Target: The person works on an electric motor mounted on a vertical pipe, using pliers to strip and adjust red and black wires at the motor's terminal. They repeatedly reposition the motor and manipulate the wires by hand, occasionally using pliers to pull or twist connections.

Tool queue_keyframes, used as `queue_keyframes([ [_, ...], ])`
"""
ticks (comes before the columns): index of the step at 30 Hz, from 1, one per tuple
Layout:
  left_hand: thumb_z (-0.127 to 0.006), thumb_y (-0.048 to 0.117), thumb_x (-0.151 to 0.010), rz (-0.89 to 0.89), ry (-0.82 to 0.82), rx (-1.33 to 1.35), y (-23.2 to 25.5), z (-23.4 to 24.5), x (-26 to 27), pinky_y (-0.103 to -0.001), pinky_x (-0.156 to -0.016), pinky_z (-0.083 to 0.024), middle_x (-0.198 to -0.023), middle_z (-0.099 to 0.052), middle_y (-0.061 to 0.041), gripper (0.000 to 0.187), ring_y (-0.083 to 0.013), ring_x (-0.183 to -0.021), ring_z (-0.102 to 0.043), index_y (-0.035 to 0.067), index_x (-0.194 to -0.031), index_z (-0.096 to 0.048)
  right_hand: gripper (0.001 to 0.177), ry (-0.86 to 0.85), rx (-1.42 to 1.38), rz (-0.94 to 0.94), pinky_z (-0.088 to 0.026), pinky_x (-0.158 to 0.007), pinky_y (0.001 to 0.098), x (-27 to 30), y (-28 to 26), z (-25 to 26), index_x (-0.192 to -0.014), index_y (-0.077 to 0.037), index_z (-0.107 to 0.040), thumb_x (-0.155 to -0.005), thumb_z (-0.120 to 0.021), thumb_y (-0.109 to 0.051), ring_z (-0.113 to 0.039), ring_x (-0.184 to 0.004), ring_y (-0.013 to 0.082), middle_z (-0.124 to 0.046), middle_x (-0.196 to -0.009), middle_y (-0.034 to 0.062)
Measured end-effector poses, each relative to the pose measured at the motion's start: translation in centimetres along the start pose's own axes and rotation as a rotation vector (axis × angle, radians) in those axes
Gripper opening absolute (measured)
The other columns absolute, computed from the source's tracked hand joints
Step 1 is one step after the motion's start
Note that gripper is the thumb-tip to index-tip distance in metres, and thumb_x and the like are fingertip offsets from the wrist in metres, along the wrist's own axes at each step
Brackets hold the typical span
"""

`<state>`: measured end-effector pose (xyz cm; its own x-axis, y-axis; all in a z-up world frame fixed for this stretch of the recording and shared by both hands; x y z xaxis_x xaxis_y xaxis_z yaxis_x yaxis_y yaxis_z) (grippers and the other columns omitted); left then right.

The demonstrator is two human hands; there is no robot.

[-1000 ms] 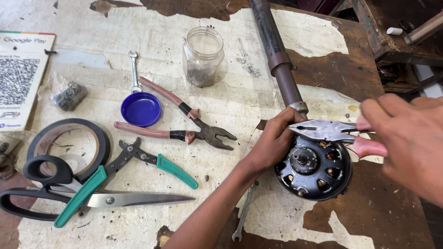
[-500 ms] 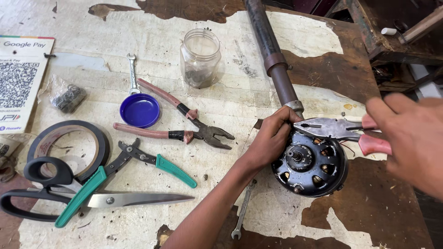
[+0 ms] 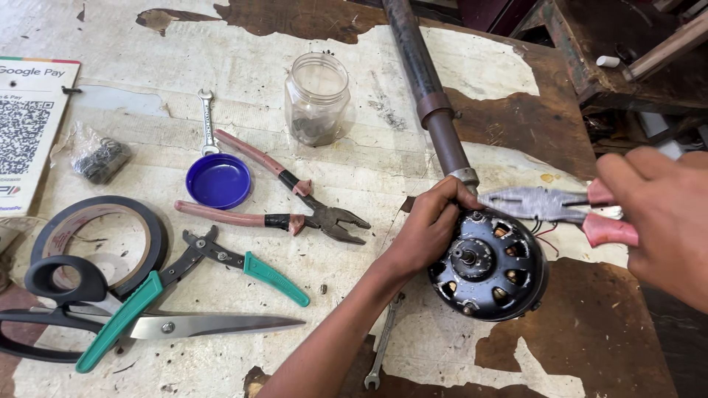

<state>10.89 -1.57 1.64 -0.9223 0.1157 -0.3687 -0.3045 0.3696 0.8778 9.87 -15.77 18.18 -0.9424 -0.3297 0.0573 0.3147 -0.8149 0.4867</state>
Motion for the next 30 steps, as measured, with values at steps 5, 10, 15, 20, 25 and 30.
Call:
queue_keyframes([
  [5,-0.039,-0.008,-0.096,0.004,-0.017,0.032,-0.1,0.0,0.2,-0.037,-0.104,-0.051,-0.107,-0.067,-0.012,0.023,-0.0219,-0.106,-0.065,-0.001,-0.099,-0.060,0.041,0.213,-0.246,0.050,-0.059,-0.082,0.0347,0.9,4.6,-4.4,-0.099,0.002,-0.058,-0.069,-0.083,-0.013,-0.074,-0.094,0.0250,-0.070,-0.096,0.0174],
  [10,-0.046,0.003,-0.097,-0.036,-0.012,0.079,-0.1,0.0,0.7,-0.035,-0.100,-0.052,-0.105,-0.067,-0.011,0.017,-0.0205,-0.103,-0.065,0.001,-0.102,-0.062,0.049,0.206,-0.767,-0.017,-0.058,-0.091,0.0340,2.7,10.6,-17.3,-0.113,0.009,-0.050,-0.069,-0.071,0.006,-0.073,-0.101,0.0260,-0.070,-0.103,0.0202],
  [15,-0.053,0.014,-0.094,-0.113,0.006,0.026,1.8,1.0,0.8,-0.034,-0.095,-0.052,-0.104,-0.063,-0.010,0.016,-0.0198,-0.100,-0.064,0.001,-0.099,-0.061,0.073,0.100,-0.737,-0.152,-0.054,-0.087,0.0425,2.0,11.3,-24.9,-0.124,0.018,-0.049,-0.061,-0.084,0.010,-0.068,-0.109,0.0372,-0.067,-0.118,0.0314],
  [20,-0.051,0.015,-0.094,-0.214,0.020,-0.014,3.1,1.8,1.5,-0.035,-0.093,-0.052,-0.097,-0.062,-0.010,0.017,-0.0198,-0.093,-0.063,0.000,-0.098,-0.059,0.074,-0.142,-0.881,-0.412,-0.063,-0.076,0.0445,0.1,8.2,-27.0,-0.128,0.009,-0.056,-0.064,-0.088,-0.005,-0.076,-0.096,0.0342,-0.073,-0.112,0.0297],
  [25,-0.052,0.022,-0.104,-0.171,0.085,-0.058,3.4,2.5,1.7,-0.034,-0.083,-0.050,-0.085,-0.058,-0.008,0.026,-0.0168,-0.081,-0.060,0.000,-0.090,-0.052,0.048,-0.296,-0.609,-0.432,-0.057,-0.072,0.0458,-0.7,2.6,-21.1,-0.133,-0.004,-0.062,-0.094,-0.072,-0.030,-0.076,-0.084,0.0389,-0.075,-0.106,0.0268],
  [30,-0.060,0.023,-0.104,-0.133,0.151,-0.044,2.5,3.2,1.2,-0.030,-0.067,-0.046,-0.075,-0.056,-0.004,0.027,-0.0118,-0.074,-0.052,0.002,-0.087,-0.053,0.033,0.046,-0.848,-0.225,-0.058,-0.079,0.0418,0.4,-3.5,-8.5,-0.126,-0.006,-0.063,-0.102,-0.062,-0.028,-0.073,-0.095,0.0338,-0.072,-0.109,0.0219],
])
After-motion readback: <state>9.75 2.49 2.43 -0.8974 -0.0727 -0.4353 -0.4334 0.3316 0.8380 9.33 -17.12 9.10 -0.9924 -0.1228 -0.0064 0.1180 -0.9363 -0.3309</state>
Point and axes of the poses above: each hand's wrist, its own x-axis away from the middle knuckle, its own z-axis out of the back of the hand, y = z × x, the point moved 10 cm from there along -x, towards the middle knuckle
